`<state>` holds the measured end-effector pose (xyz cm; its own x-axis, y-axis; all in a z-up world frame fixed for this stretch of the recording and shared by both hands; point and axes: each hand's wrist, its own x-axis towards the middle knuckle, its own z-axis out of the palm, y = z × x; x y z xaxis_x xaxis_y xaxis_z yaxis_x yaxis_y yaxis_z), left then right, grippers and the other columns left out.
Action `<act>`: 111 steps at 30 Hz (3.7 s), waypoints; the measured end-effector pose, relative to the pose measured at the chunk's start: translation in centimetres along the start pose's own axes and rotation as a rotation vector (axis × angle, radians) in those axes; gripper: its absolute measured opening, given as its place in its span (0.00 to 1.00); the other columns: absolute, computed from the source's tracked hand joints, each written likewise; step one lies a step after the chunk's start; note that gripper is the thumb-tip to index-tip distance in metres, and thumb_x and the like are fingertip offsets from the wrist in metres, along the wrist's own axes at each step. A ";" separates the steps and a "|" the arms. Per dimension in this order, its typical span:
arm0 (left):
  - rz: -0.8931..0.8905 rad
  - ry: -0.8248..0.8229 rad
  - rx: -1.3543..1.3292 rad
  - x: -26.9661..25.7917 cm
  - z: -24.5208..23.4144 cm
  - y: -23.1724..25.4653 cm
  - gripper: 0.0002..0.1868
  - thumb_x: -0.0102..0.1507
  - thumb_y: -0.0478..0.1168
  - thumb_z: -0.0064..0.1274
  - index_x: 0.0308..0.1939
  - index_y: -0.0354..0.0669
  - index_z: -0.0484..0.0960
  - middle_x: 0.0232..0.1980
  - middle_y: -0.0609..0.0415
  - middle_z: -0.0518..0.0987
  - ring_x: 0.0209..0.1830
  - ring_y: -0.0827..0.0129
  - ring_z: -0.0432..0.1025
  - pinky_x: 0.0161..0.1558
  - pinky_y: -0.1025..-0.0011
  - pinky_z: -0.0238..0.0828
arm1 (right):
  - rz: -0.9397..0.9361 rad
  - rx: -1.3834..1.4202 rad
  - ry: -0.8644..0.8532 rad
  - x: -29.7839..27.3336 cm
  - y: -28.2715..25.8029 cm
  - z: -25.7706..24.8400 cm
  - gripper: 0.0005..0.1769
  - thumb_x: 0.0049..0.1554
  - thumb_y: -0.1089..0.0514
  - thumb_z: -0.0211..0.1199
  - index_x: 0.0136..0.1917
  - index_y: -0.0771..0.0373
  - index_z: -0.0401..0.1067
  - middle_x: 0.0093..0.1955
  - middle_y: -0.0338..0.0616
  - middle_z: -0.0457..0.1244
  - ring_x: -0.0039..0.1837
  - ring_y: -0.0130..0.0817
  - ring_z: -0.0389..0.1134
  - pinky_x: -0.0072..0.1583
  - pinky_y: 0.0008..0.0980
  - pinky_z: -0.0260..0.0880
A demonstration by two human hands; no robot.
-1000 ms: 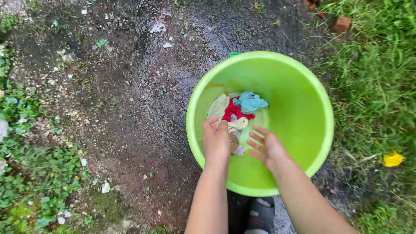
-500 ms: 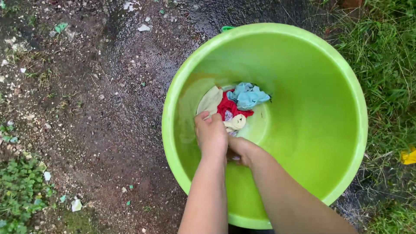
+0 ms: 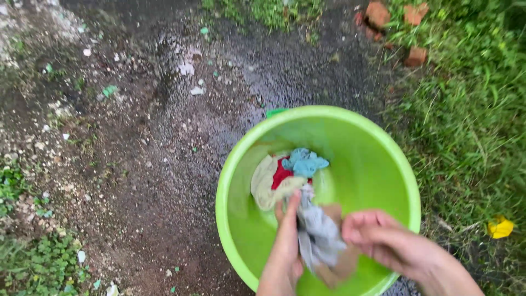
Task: Hang wet clothes on a clothesline from a bucket.
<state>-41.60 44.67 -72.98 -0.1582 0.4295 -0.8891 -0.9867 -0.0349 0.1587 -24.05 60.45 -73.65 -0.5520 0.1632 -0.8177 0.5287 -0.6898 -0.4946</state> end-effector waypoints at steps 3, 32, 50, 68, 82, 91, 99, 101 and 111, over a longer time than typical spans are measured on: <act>0.313 -0.330 -0.060 4.0 -3.6 -6.3 0.30 0.67 0.41 0.47 0.73 0.36 0.69 0.57 0.43 0.76 0.50 0.60 0.75 0.50 0.62 0.75 | -0.009 0.066 -0.176 -3.2 -1.3 1.9 0.22 0.62 0.57 0.67 0.62 0.77 0.72 0.60 0.56 0.62 0.67 0.42 0.65 0.68 0.39 0.63; 0.775 0.314 1.080 -3.3 2.3 -0.3 0.13 0.65 0.48 0.51 0.44 0.45 0.84 0.35 0.37 0.84 0.34 0.43 0.79 0.38 0.49 0.73 | -0.098 0.479 0.300 3.7 1.4 11.7 0.15 0.62 0.42 0.58 0.51 0.53 0.73 0.42 0.39 0.65 0.42 0.32 0.67 0.43 0.37 0.68; 0.707 0.550 1.377 -4.8 -1.6 4.5 0.24 0.61 0.60 0.49 0.47 0.45 0.80 0.50 0.46 0.68 0.38 0.47 0.76 0.39 0.51 0.73 | -0.177 0.094 -0.137 31.3 17.6 7.5 0.34 0.59 0.35 0.44 0.64 0.57 0.74 0.62 0.48 0.71 0.62 0.42 0.71 0.68 0.35 0.65; 0.584 -0.084 0.576 4.0 -3.4 -4.2 0.29 0.68 0.53 0.50 0.68 0.41 0.74 0.61 0.41 0.83 0.59 0.55 0.77 0.57 0.60 0.73 | -0.661 -0.244 0.394 1.0 0.1 10.7 0.23 0.57 0.52 0.67 0.64 0.62 0.75 0.69 0.52 0.62 0.69 0.34 0.62 0.70 0.37 0.60; 0.643 0.461 1.396 -8.9 6.6 0.4 0.25 0.60 0.55 0.50 0.62 0.66 0.73 0.36 0.44 0.84 0.33 0.43 0.79 0.34 0.45 0.74 | -0.237 0.550 0.441 -1.7 -4.0 14.9 0.20 0.56 0.47 0.65 0.53 0.64 0.74 0.45 0.44 0.69 0.47 0.33 0.69 0.50 0.33 0.69; 1.129 0.124 1.224 -14.6 10.7 4.0 0.25 0.59 0.43 0.55 0.62 0.55 0.77 0.41 0.40 0.85 0.39 0.47 0.82 0.37 0.53 0.78 | -0.363 0.606 0.223 -7.3 -12.9 14.1 0.18 0.60 0.45 0.60 0.45 0.63 0.75 0.36 0.42 0.68 0.38 0.33 0.68 0.41 0.35 0.68; 1.378 0.010 0.729 -18.7 15.3 15.0 0.10 0.64 0.42 0.55 0.37 0.42 0.89 0.35 0.50 0.88 0.36 0.69 0.83 0.46 0.72 0.78 | -0.511 0.510 0.238 -21.2 -26.6 11.2 0.34 0.62 0.37 0.49 0.64 0.68 0.69 0.54 0.55 0.72 0.55 0.47 0.74 0.60 0.48 0.71; 1.495 -0.005 0.781 -21.0 17.3 17.5 0.10 0.63 0.42 0.56 0.36 0.41 0.89 0.34 0.51 0.87 0.35 0.71 0.83 0.45 0.72 0.78 | -0.658 0.381 0.404 -14.7 -25.2 3.0 0.25 0.65 0.46 0.49 0.63 0.70 0.63 0.52 0.57 0.69 0.53 0.50 0.74 0.56 0.56 0.72; 1.331 -0.379 1.104 -49.6 33.8 19.5 0.11 0.61 0.48 0.61 0.42 0.50 0.89 0.35 0.59 0.90 0.40 0.78 0.84 0.49 0.75 0.78 | -1.415 -0.440 -0.075 -27.4 -35.7 8.4 0.51 0.55 0.46 0.67 0.80 0.66 0.45 0.69 0.50 0.64 0.59 0.45 0.76 0.65 0.45 0.67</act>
<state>-51.76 53.23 -11.27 -0.5829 0.7913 0.1847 0.2984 -0.0029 0.9544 -33.15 74.67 -31.10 -0.7867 0.4552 0.4171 -0.3227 0.2729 -0.9063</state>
